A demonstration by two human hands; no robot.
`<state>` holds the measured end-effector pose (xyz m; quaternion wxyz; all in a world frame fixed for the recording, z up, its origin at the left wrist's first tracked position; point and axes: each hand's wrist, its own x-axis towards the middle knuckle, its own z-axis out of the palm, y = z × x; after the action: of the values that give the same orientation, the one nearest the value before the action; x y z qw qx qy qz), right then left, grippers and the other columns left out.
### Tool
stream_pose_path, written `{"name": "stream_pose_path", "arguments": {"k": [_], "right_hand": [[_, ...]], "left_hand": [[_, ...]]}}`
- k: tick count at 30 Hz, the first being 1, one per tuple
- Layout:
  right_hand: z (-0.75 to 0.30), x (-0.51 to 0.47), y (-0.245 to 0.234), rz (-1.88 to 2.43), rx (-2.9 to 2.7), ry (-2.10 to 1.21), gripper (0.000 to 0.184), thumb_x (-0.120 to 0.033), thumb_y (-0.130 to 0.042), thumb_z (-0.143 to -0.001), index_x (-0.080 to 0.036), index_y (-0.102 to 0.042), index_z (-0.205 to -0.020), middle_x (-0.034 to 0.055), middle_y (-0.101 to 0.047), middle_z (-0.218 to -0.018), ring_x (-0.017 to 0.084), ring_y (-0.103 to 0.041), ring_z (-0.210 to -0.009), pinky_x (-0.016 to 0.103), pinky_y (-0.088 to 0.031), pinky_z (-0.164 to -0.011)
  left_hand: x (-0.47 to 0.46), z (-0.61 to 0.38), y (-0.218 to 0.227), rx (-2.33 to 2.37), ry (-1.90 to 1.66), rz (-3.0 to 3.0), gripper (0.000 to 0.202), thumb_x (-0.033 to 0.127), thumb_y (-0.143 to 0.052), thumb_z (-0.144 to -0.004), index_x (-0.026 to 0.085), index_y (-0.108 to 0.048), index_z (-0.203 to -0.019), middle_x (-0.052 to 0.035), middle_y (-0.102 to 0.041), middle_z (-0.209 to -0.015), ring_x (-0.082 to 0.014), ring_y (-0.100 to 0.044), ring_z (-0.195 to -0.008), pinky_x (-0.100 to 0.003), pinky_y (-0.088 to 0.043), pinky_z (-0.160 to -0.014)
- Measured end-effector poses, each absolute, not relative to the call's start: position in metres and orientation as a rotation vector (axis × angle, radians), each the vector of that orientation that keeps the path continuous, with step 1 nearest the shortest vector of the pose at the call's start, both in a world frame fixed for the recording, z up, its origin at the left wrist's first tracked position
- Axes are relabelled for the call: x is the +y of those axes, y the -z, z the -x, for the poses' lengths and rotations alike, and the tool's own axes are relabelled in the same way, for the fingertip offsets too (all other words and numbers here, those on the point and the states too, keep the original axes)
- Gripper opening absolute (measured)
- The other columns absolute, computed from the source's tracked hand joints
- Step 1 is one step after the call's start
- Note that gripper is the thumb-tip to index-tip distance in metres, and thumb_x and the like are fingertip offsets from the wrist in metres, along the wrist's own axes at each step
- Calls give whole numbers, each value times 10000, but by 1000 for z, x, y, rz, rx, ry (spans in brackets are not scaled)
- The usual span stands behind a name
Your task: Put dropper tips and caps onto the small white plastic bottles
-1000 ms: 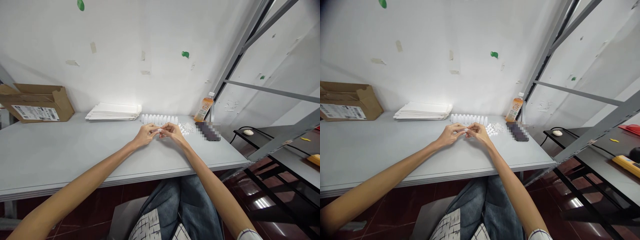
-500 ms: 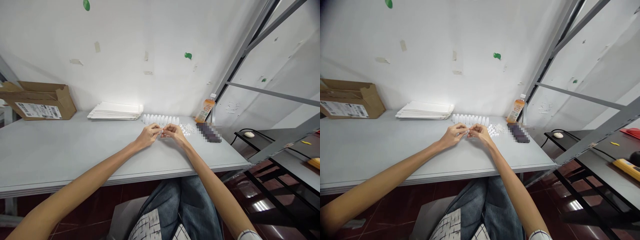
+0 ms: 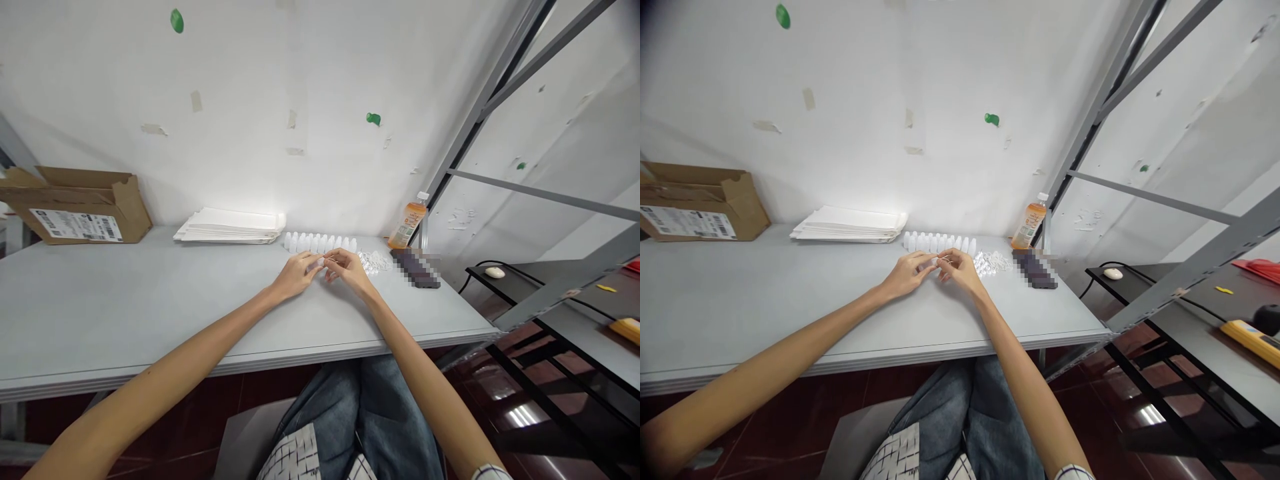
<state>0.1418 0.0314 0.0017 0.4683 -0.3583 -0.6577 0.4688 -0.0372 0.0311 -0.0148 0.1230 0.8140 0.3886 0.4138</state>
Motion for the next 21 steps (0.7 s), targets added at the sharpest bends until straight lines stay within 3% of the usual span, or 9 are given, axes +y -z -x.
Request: {"name": "stream_pose_path", "arguments": {"k": [4,9,12,17,21], "right_hand": [[-145,34,-3,896,-1532,-1109,340,-436,-719,-722,-183,-603,-917,36,-676,-793,135,-615,-518,294,-542,-488],[-147,37,-5,877,-1390,-1049,438,-448,-716,-706,-219,-562,-1047,65,-702,-972,169,-677,-608,297,-548,-516],[-154,42,-5,939,-1392,-892,398,-448,-638,-764,-225,-553,-1082,84,-682,-1088,188,-698,-664,300,-537,-530],[-191,55,-1,1260,-1454,-56,185,-320,-517,-816,-185,-640,-846,65,-707,-906,168,-647,-629,325,-495,-686],[-215,56,2,1359,-1489,148,176,-289,-520,-791,-179,-652,-755,38,-691,-773,141,-564,-548,301,-446,-661]], "left_hand": [[30,36,13,1175,-1173,-2096,319,318,-525,-883,143,-676,-1104,-77,-673,-895,-136,-609,-619,-288,-502,-650],[25,36,9,932,-1122,-1619,466,363,-549,-876,193,-478,-1305,0,-589,-747,-120,-618,-542,-254,-515,-521],[23,36,6,864,-1131,-1464,460,368,-576,-867,207,-455,-1281,20,-556,-726,-114,-613,-522,-264,-532,-503],[26,37,6,882,-1154,-1367,334,360,-601,-861,143,-547,-1110,-7,-556,-741,-125,-616,-524,-303,-550,-494],[29,37,10,915,-1162,-1363,333,351,-619,-852,112,-559,-1076,-18,-559,-757,-122,-620,-538,-296,-556,-501]]}}
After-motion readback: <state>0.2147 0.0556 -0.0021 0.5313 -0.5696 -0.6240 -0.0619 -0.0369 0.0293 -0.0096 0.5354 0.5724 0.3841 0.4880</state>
